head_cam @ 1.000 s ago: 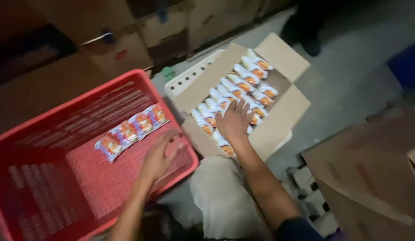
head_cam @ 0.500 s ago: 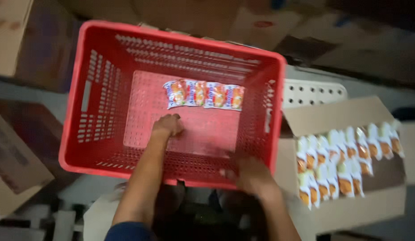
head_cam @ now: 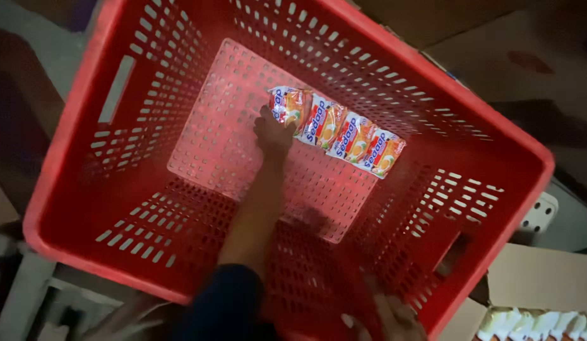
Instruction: The person repeatedly picks small snack packets from a cardboard box and places them into a red plastic basket. The packets are arranged in rows inside the basket as they are transferred one by one.
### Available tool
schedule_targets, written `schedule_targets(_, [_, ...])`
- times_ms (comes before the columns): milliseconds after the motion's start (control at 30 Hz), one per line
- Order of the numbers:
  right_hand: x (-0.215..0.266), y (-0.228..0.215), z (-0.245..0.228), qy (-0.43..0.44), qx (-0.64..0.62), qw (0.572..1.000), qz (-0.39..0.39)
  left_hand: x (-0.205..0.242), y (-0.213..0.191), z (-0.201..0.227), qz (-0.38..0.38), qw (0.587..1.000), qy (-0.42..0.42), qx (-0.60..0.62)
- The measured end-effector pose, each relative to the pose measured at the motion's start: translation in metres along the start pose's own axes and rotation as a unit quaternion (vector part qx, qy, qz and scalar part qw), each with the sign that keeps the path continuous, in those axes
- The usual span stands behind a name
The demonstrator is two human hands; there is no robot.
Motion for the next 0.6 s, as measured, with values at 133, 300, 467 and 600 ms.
schedule_targets(133, [-0.015, 0.028, 0.039, 0.012, 0.03, 0.999, 0.036, -0.011, 0.008, -0.01, 0.04, 0.996, -0.068, 0.035])
schedule_targets(300, [-0.017, 0.009, 0.014, -0.028, 0.017, 0.999, 0.04, -0.019, -0.001, -0.012, -0.025, 0.996, -0.073, 0.046])
schedule_targets(467, [-0.012, -0.019, -0.005, -0.088, -0.027, 0.996, 0.002, 0.019, -0.04, 0.002, -0.004, 0.986, 0.007, 0.168])
schedule_targets(600, [-0.005, -0.038, -0.025, -0.154, -0.111, 0.982, 0.007, 0.06, -0.091, 0.029, 0.0, 0.943, 0.251, 0.219])
Point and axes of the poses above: each hand's wrist, its own x-axis away from the middle knuckle, its own y-axis out of the palm, z = x × y, the point moved 3 cm from there along -x, towards the middle knuckle, and after that the axes turned 3 degrees about x, right-handed, at the moved point
